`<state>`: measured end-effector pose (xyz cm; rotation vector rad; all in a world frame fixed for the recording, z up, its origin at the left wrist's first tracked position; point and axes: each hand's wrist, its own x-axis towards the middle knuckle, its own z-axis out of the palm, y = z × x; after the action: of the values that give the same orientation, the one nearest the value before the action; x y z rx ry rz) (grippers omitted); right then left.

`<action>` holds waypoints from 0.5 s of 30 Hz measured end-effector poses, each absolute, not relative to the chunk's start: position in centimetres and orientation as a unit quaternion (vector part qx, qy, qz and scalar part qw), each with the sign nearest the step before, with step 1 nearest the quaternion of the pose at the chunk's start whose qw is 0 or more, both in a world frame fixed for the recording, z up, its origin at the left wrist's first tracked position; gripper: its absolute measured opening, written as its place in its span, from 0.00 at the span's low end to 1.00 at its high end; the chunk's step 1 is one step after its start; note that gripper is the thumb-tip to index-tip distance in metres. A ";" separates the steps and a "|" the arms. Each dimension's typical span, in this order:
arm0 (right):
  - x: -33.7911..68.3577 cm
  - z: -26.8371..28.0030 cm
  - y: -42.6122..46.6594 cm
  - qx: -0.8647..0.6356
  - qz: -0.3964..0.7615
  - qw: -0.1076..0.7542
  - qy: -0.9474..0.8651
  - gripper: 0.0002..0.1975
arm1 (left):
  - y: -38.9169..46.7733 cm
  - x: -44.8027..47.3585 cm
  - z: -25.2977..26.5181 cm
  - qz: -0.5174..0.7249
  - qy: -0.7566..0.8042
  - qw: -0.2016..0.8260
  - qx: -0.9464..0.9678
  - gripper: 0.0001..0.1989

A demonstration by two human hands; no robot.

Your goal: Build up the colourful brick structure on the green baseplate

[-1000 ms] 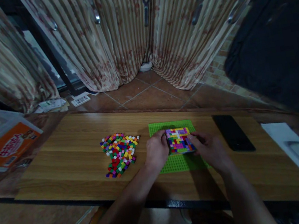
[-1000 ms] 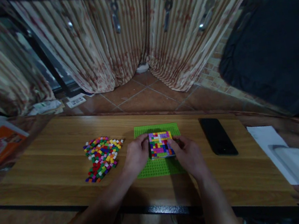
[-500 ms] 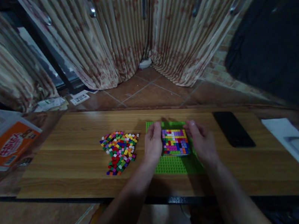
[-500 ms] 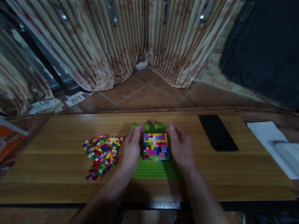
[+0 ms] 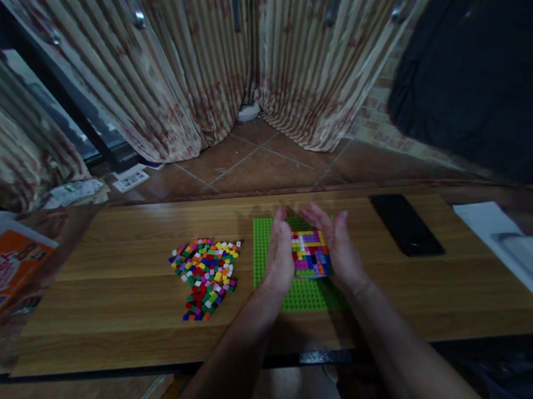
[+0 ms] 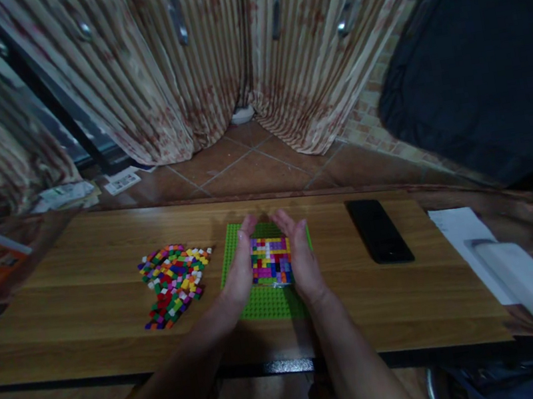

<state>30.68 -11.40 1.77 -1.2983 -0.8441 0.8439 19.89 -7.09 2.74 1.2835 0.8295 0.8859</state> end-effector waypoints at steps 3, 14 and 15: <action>30.5 1.8 -11.5 -0.589 0.362 0.619 -0.373 0.39 | -7.2 19.9 2.4 0.385 0.361 0.623 0.577 0.29; 29.9 2.2 -11.7 -0.614 0.345 0.616 -0.353 0.37 | -7.0 19.7 2.3 0.369 0.356 0.599 0.615 0.32; 30.0 2.0 -11.6 -0.610 0.352 0.621 -0.344 0.36 | -7.0 19.7 2.3 0.369 0.355 0.611 0.603 0.31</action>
<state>30.00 -11.56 2.01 -1.4011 -0.7917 0.8082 19.74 -6.97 2.30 1.3927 0.8193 0.8527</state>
